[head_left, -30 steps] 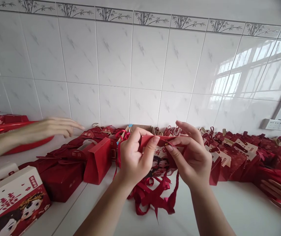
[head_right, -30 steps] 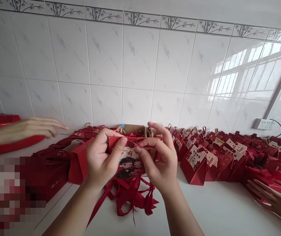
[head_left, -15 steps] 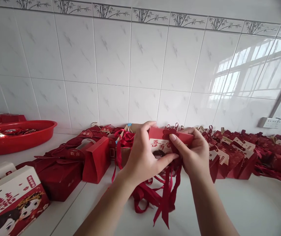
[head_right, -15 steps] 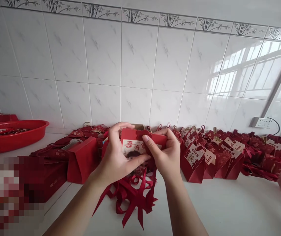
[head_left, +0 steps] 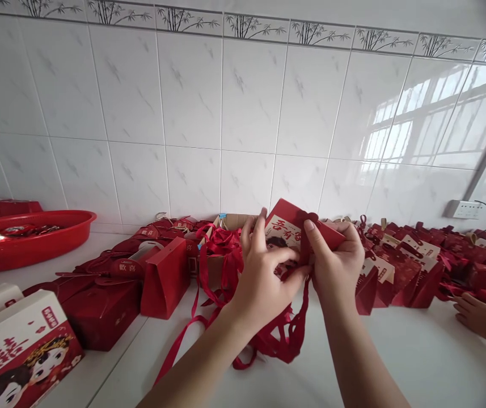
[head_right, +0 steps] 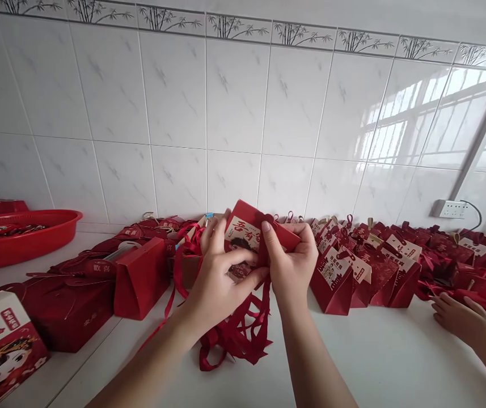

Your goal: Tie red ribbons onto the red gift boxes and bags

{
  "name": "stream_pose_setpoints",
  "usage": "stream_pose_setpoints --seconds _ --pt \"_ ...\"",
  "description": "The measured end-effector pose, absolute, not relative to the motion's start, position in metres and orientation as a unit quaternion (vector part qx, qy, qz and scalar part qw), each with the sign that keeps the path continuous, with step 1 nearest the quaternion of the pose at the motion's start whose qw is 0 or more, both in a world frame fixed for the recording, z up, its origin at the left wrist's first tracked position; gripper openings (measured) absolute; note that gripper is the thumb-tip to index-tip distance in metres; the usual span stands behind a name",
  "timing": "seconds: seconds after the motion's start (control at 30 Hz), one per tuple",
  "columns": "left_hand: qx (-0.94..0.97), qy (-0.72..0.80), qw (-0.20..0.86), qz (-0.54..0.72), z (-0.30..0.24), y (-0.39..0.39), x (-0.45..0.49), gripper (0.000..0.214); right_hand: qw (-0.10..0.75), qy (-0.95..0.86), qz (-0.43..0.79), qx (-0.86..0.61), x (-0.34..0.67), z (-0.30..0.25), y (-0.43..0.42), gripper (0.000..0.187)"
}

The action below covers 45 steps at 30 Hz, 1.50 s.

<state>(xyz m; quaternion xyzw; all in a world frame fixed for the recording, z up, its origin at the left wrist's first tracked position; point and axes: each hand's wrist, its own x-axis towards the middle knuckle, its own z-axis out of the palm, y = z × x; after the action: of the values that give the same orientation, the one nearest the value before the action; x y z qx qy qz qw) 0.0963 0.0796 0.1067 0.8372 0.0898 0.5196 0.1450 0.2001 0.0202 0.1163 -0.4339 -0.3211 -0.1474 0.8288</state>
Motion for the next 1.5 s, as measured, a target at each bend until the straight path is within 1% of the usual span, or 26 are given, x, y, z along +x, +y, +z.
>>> stream_pose_setpoints --seconds 0.13,0.23,0.37,0.47,0.53,0.6,0.7,0.8,0.87,0.9,0.97,1.03,1.1,1.17,1.23,1.33,1.4,1.5 --pt "0.811 0.106 0.249 0.519 0.114 0.085 0.091 0.008 0.840 -0.318 -0.115 -0.424 0.205 0.114 0.024 0.035" --pt "0.810 0.120 0.277 0.503 0.125 0.096 0.077 0.012 0.844 -0.318 -0.112 -0.417 0.208 0.113 0.024 0.034" --pt "0.845 0.119 0.269 0.446 0.138 0.111 0.056 0.018 0.848 -0.316 -0.100 -0.414 0.206 0.115 0.022 0.032" --pt "0.847 0.116 0.271 0.443 0.144 0.115 0.045 0.018 0.862 -0.301 -0.080 -0.399 0.203 0.116 0.021 0.033" --pt "0.857 0.114 0.251 0.436 0.145 0.115 0.040 0.016 0.875 -0.287 -0.050 -0.386 0.201 0.117 0.021 0.034" --pt "0.884 0.118 0.224 0.394 0.145 0.115 0.036 0.018 0.883 -0.274 -0.026 -0.380 0.200 0.117 0.022 0.035" --pt "0.924 0.141 0.190 0.301 0.143 0.116 0.030 0.025 0.888 -0.266 -0.023 -0.374 0.201 0.117 0.021 0.035" --pt "0.938 0.162 0.161 0.260 0.141 0.121 0.024 0.028 0.889 -0.261 -0.026 -0.374 0.206 0.117 0.020 0.035" --pt "0.938 0.160 0.148 0.269 0.140 0.122 0.022 0.019 0.889 -0.257 -0.033 -0.377 0.210 0.117 0.018 0.035" --pt "0.934 0.156 0.145 0.285 0.140 0.122 0.021 0.019 0.887 -0.258 -0.040 -0.380 0.211 0.117 0.018 0.035" --pt "0.919 0.149 0.157 0.330 0.139 0.116 0.024 0.026 0.881 -0.264 -0.057 -0.387 0.210 0.118 0.017 0.034" --pt "0.901 0.148 0.201 0.355 0.138 0.105 0.032 0.027 0.873 -0.279 -0.070 -0.395 0.206 0.118 0.018 0.035" --pt "0.895 0.145 0.262 0.331 0.136 0.093 0.042 0.028 0.864 -0.289 -0.081 -0.405 0.200 0.117 0.019 0.035" --pt "0.906 0.126 0.288 0.284 0.133 0.081 0.054 0.025 0.856 -0.292 -0.092 -0.416 0.194 0.116 0.020 0.035" --pt "0.919 0.098 0.276 0.266 0.130 0.074 0.064 0.024 0.854 -0.289 -0.102 -0.421 0.192 0.115 0.021 0.036" --pt "0.919 0.079 0.254 0.290 0.127 0.073 0.072 0.029 0.862 -0.280 -0.071 -0.416 0.195 0.114 0.022 0.038" --pt "0.913 0.085 0.261 0.302 0.127 0.077 0.071 0.026 0.868 -0.271 -0.043 -0.413 0.199 0.115 0.022 0.039" --pt "0.902 0.108 0.274 0.316 0.132 0.088 0.061 0.023 0.865 -0.271 -0.051 -0.419 0.203 0.116 0.021 0.039"
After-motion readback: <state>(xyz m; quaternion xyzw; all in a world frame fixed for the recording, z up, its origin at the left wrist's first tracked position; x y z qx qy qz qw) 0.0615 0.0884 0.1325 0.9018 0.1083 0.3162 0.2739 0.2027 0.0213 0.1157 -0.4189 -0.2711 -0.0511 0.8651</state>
